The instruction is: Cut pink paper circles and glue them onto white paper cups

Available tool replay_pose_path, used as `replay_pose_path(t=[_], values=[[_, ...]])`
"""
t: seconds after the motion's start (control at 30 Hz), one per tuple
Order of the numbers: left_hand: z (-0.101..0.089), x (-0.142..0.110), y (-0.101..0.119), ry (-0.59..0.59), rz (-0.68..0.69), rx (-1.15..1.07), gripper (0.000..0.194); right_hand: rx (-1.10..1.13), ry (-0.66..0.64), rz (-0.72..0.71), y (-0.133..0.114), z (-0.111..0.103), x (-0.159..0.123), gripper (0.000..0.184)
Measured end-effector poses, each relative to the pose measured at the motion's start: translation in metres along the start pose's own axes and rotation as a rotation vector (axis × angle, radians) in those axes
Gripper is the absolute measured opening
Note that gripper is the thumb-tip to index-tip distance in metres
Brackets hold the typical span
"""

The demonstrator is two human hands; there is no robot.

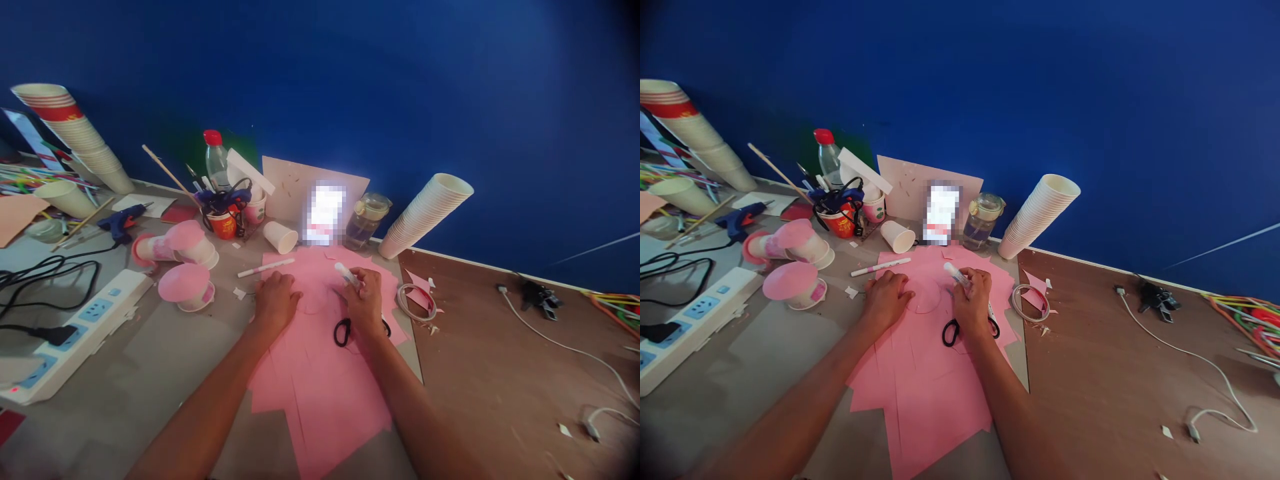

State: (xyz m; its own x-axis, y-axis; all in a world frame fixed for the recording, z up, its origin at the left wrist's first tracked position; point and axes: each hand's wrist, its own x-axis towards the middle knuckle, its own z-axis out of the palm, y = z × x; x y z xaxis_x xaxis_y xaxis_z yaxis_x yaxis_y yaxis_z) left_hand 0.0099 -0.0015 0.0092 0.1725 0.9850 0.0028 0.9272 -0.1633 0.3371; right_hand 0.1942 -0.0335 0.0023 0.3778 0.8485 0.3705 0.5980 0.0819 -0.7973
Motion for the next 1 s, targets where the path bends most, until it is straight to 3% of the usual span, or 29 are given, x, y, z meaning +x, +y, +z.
replay_pose_path(t=[0.3,0.4,0.63,0.8,1.0], values=[[0.003,0.001,-0.003,0.026,-0.007,-0.096,0.012,-0.129,-0.044,0.057,0.007,0.005,0.002,0.018],[0.005,0.002,-0.005,0.036,0.010,-0.093,0.006,-0.175,-0.092,0.005,0.010,0.008,0.003,0.018],[0.003,0.002,-0.004,0.026,-0.003,-0.092,0.021,-0.302,-0.093,-0.032,0.016,0.008,0.007,0.021],[0.001,0.001,-0.003,0.028,0.012,-0.102,0.017,-0.353,-0.109,-0.039,0.018,0.008,0.006,0.016],[0.002,0.003,-0.003,0.004,-0.026,-0.121,0.013,-0.356,-0.005,-0.082,0.013,0.005,0.003,0.050]])
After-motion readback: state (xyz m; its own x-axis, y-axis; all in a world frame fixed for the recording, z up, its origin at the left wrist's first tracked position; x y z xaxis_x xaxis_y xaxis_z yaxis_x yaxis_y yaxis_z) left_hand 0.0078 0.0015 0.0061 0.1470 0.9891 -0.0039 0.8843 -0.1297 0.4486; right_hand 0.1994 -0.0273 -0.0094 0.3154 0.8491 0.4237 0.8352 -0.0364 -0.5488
